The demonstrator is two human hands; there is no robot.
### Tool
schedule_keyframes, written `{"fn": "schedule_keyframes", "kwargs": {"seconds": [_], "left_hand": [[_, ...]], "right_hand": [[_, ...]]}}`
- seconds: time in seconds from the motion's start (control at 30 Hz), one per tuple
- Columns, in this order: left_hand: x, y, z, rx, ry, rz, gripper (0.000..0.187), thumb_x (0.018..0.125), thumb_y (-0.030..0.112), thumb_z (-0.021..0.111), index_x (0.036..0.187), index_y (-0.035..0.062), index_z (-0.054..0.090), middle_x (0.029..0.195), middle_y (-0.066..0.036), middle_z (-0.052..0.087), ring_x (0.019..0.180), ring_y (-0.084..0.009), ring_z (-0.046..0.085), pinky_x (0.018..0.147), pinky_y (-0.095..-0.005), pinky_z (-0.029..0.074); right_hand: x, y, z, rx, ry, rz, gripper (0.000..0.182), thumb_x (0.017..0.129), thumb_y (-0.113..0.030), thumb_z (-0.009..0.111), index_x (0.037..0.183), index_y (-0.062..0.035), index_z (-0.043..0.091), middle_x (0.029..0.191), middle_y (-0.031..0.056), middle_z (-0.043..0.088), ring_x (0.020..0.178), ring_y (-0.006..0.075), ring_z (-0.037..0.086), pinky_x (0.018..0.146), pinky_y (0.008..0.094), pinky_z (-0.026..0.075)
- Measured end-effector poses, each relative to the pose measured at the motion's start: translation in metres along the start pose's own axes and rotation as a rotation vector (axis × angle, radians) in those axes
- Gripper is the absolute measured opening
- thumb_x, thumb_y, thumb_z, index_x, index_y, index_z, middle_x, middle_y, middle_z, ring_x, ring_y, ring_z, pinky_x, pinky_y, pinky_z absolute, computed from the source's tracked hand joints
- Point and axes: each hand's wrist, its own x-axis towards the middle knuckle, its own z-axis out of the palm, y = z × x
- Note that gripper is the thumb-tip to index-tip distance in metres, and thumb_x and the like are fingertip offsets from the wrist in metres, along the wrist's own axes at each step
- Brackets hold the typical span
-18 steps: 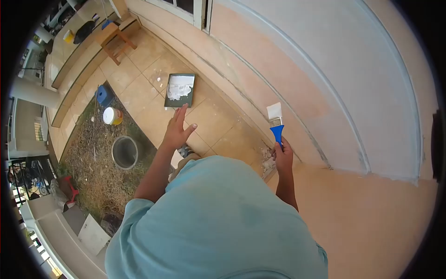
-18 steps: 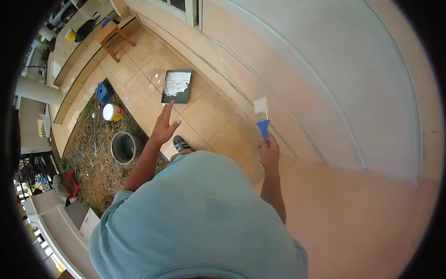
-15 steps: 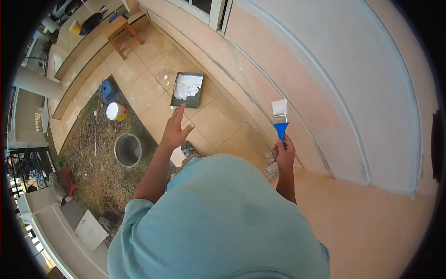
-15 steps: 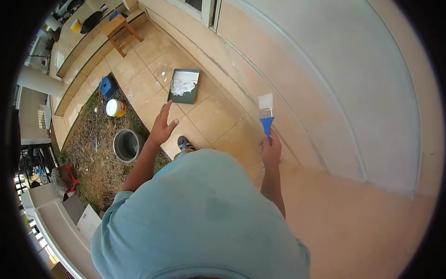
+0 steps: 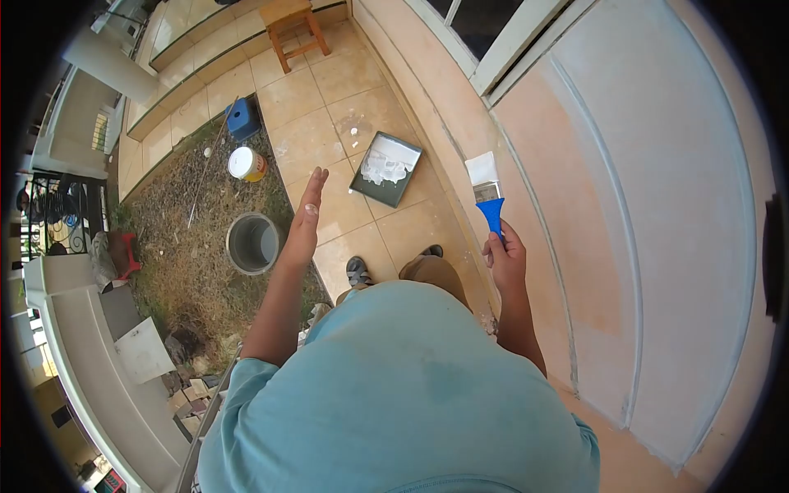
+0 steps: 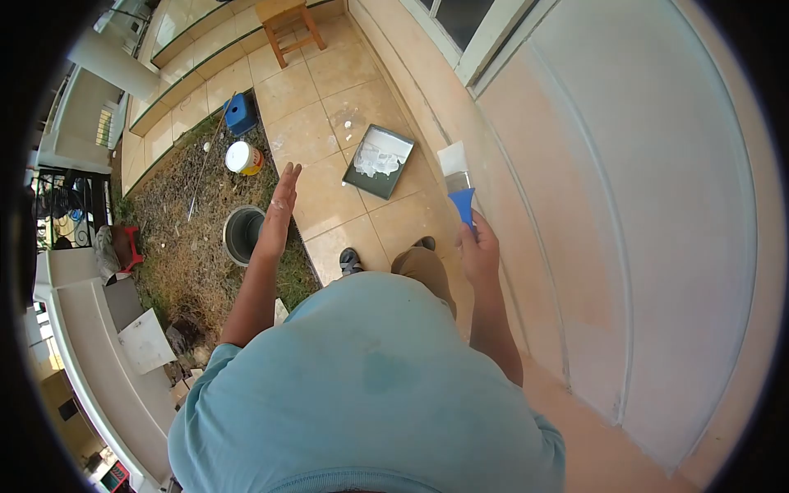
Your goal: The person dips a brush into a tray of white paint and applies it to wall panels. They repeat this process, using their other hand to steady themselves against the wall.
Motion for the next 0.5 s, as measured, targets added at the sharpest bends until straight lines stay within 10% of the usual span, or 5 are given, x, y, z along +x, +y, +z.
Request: {"fn": "schedule_keyframes", "kwargs": {"seconds": [0.3,0.5], "left_hand": [[0.052,0.054,0.03,-0.075,0.253,-0.08,0.112,0.079,0.09,0.023,0.158,0.0126,0.009,0.164,-0.011,0.014,0.152,-0.0254,0.008,0.12,-0.0427,0.003],[0.086,0.062,0.058,-0.094,0.347,-0.092,0.119,0.073,0.095,0.022,0.158,0.0139,0.01,0.164,-0.011,0.014,0.152,-0.0261,0.01,0.12,-0.0434,0.004]], "right_hand": [[0.142,-0.026,0.002,-0.022,-0.265,-0.129,0.038,0.1,-0.013,0.054,0.136,-0.0019,0.052,0.071,0.0009,0.057,0.055,0.0045,0.045,0.048,0.0204,0.036],[0.207,-0.072,0.006,-0.07,-0.427,-0.114,0.038,0.096,-0.009,0.056,0.133,-0.0012,0.055,0.075,-0.0002,0.057,0.069,0.0077,0.053,0.067,0.0242,0.045]]}}
